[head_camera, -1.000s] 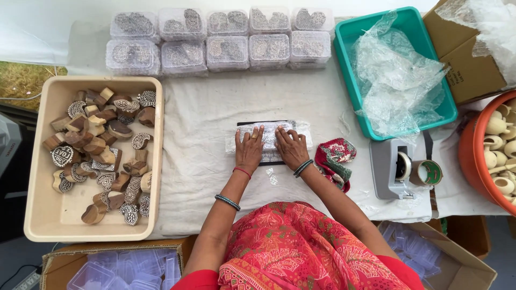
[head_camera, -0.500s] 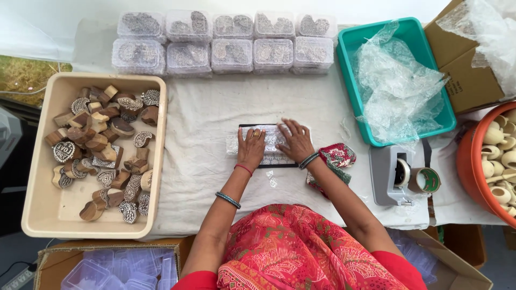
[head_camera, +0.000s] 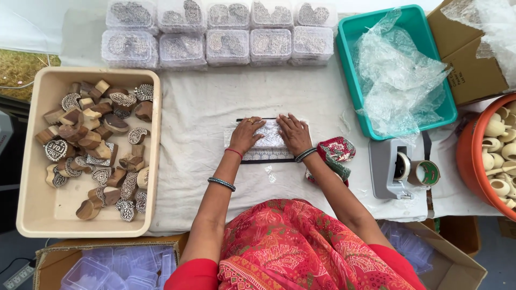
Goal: The person wraps a small rectangular item in bubble wrap on a table. They smooth the wrap around the item, fold the edges, and secure the package with pieces of clear tape. The wrapped item is then placed on the table.
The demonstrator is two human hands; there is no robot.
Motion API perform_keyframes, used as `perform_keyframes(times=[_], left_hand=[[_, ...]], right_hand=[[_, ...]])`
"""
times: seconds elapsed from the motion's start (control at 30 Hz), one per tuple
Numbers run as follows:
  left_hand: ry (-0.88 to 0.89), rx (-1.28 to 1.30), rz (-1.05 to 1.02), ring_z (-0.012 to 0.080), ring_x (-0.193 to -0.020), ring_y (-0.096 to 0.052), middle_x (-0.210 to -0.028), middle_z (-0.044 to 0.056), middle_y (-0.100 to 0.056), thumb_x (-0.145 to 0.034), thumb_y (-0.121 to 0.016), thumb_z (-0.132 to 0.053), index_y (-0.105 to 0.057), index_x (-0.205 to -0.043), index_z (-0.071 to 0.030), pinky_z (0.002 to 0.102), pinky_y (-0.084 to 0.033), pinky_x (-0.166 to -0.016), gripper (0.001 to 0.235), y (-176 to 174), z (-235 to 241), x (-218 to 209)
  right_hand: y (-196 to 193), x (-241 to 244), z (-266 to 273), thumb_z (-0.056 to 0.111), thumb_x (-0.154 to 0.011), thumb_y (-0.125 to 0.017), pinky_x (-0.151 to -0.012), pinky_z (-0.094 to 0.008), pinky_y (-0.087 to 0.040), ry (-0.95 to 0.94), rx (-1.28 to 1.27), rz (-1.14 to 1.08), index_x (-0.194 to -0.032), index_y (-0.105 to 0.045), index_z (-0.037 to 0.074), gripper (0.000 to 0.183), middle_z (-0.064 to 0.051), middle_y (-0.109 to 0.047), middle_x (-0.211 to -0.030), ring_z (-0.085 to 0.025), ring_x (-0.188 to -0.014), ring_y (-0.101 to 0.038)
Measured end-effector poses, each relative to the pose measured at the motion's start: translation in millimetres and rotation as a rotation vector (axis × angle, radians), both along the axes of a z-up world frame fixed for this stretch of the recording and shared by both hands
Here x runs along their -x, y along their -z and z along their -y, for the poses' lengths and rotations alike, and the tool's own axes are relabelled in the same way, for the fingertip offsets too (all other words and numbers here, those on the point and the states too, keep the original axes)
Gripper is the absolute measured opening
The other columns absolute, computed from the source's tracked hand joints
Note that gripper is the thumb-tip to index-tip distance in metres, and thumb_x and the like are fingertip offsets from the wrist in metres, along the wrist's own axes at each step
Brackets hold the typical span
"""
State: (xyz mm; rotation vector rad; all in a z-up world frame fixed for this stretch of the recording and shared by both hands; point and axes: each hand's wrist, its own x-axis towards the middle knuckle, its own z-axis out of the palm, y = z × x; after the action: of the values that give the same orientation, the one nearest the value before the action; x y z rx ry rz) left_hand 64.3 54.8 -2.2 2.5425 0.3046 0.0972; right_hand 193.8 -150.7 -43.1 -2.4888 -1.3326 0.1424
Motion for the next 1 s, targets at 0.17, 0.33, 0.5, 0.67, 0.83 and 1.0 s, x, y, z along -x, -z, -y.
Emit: perform_keyframes(times=[0.17, 0.33, 0.5, 0.67, 0.83, 1.0], left_hand=[[0.0, 0.035, -0.021, 0.0202, -0.124, -0.056, -0.136, -0.004, -0.061, -0.084, -0.078, -0.03, -0.069, -0.131, -0.023, 0.035, -0.047, -0.107, 0.048, -1, 0, -2], [-0.034, 0.052, -0.06, 0.0178, -0.127, -0.057, -0.14, -0.006, -0.062, -0.089, -0.074, -0.028, -0.07, -0.131, -0.026, 0.034, -0.051, -0.104, 0.042, 8, -5, 0], [0.182, 0.042, -0.056, 0.023, -0.135, -0.046, -0.149, 0.002, -0.048, -0.068, -0.089, -0.037, -0.054, -0.144, -0.018, 0.041, -0.032, -0.117, 0.085, -8, -18, 6], [0.176, 0.044, -0.106, 0.0204, -0.139, -0.046, -0.155, -0.003, -0.047, -0.064, -0.09, -0.037, -0.052, -0.148, -0.022, 0.039, -0.029, -0.123, 0.094, 6, -21, 5], [0.174, 0.145, -0.062, 0.0183, -0.139, -0.047, -0.151, -0.005, -0.051, -0.061, -0.092, -0.039, -0.059, -0.143, -0.024, 0.041, -0.025, -0.127, 0.09, 13, -30, 4], [0.13, 0.321, 0.011, 0.0175, -0.137, -0.051, -0.147, -0.008, -0.058, -0.076, -0.084, -0.036, -0.065, -0.138, -0.026, 0.047, -0.021, -0.127, 0.065, 25, -37, 6]], right_hand=[[-47, 25, -19, 0.064, -0.092, -0.061, -0.117, -0.056, -0.019, -0.053, 0.041, 0.114, -0.155, -0.041, 0.013, 0.084, -0.006, -0.035, -0.163, -0.023, -0.15, -0.032], [-42, 21, -31, 0.069, -0.086, -0.065, -0.119, -0.056, -0.02, 0.008, 0.111, -0.048, -0.156, -0.041, 0.012, 0.093, -0.007, -0.046, -0.152, -0.022, -0.145, -0.04], [-19, 12, -31, 0.065, -0.084, -0.071, -0.115, -0.05, -0.031, 0.003, -0.08, -0.101, -0.147, -0.053, 0.011, 0.085, -0.011, -0.055, -0.145, -0.029, -0.138, -0.046], [-24, 13, -34, 0.06, -0.083, -0.074, -0.112, -0.048, -0.035, 0.038, -0.111, -0.146, -0.143, -0.058, 0.012, 0.079, -0.01, -0.057, -0.142, -0.029, -0.135, -0.048], [-24, 14, -35, 0.058, -0.081, -0.075, -0.11, -0.046, -0.038, 0.066, -0.14, -0.178, -0.14, -0.06, 0.011, 0.077, -0.009, -0.059, -0.14, -0.028, -0.132, -0.05], [-27, 12, -36, 0.059, -0.08, -0.077, -0.11, -0.046, -0.039, 0.078, -0.148, -0.208, -0.138, -0.061, 0.011, 0.076, -0.009, -0.06, -0.138, -0.028, -0.133, -0.05]])
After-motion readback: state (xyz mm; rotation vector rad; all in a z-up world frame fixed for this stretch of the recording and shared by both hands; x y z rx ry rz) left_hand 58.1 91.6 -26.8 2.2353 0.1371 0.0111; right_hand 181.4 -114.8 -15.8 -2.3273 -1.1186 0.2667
